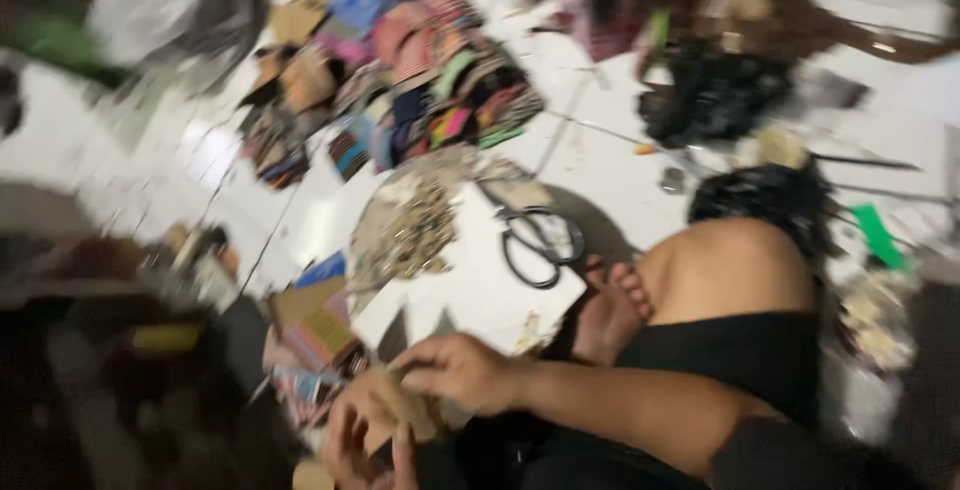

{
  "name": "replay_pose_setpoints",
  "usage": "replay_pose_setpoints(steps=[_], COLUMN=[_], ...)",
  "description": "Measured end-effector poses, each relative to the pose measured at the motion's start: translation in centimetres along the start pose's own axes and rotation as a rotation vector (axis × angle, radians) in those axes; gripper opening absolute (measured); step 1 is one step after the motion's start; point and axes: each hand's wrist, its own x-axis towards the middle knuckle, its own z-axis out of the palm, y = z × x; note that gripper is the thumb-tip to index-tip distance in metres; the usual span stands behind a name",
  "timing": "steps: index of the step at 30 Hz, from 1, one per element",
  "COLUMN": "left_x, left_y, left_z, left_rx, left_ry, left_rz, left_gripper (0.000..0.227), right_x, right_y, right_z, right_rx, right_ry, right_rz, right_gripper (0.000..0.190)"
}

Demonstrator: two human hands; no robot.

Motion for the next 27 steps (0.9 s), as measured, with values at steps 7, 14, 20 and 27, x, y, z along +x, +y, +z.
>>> replay_pose_setpoints(steps=[7, 14, 20, 27], left_x=[1.6, 2.2, 1.7, 1.4], left_y=[-2.3, 3.7, 4.4, 4.7], left_z=[-1.3, -0.5, -0.9, -0.8], left_rx=[-0.342, -0.918, -0.883, -1.113], left_ry=[-0.497, -0.779, -0.892, -0.608], left_rz=[-0.335, -0.416, -0.436, -0.451], left_gripper=[0.110, 0.133, 0.130, 0.106], right_x=[-2.2, -3.5, -4.0, -3.6], right_y=[-5.8, -7.6, -6.4, -7.3], right_z=[-2.0, -2.5, -2.6, -1.6], right_rx=[0.164, 0.301, 0.419, 0.415], right_ry=[-0.221, -0.327, -0.342, -0.234], right_rz=[0.093, 0.269, 0.287, 0.286], right_gripper=[0.031, 0.032, 0.030, 0.032])
